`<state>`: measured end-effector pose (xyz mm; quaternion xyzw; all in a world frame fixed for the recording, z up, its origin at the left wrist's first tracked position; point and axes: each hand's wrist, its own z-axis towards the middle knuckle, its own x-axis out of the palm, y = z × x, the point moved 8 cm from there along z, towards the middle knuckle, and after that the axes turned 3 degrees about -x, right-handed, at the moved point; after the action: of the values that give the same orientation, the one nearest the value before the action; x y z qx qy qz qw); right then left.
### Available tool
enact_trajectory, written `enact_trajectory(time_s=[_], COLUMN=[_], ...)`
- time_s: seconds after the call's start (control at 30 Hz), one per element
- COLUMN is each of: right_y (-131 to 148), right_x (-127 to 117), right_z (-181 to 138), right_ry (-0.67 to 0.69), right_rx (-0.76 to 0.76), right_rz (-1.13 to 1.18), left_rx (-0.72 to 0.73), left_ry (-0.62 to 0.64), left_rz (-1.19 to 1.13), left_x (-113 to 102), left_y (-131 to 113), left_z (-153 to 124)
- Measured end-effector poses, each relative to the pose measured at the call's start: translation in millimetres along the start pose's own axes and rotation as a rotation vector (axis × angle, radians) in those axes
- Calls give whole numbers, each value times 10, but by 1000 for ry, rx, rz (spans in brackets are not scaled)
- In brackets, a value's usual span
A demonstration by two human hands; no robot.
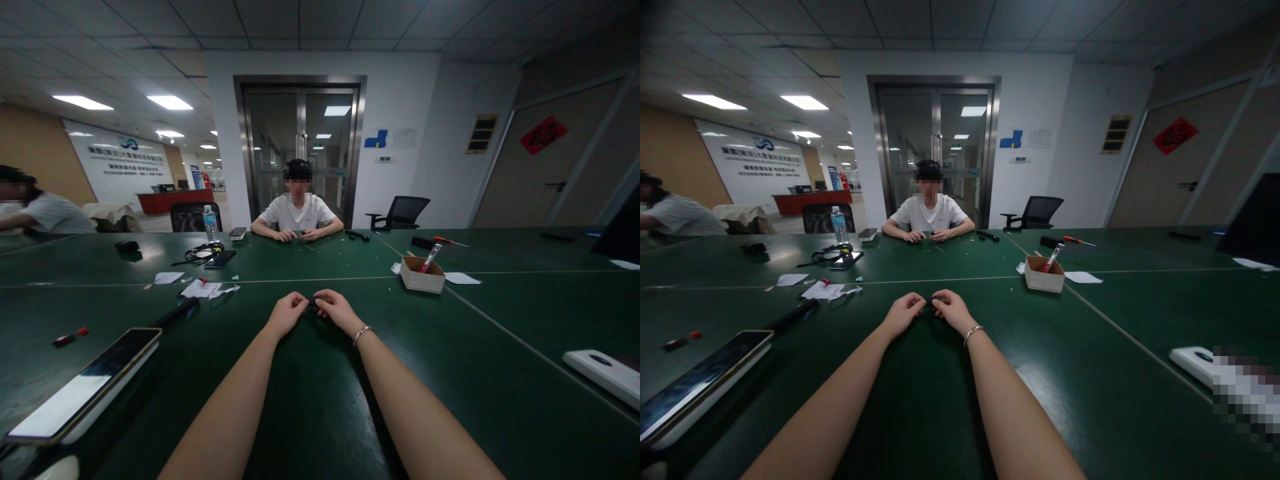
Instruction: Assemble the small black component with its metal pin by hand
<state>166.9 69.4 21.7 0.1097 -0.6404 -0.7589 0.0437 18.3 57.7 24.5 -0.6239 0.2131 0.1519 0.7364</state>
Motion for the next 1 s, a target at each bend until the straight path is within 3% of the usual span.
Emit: enact_trajectory(time_s=[1.0], right_y=[-10], right_x=[-4], right_z=[20], right_ry=[-1], right_rx=[-15], right_rz=[-17], left_rx=[-3], left_ry=[5], left_rz=[-4], left_x=[6], left_y=[-2], left_z=[2])
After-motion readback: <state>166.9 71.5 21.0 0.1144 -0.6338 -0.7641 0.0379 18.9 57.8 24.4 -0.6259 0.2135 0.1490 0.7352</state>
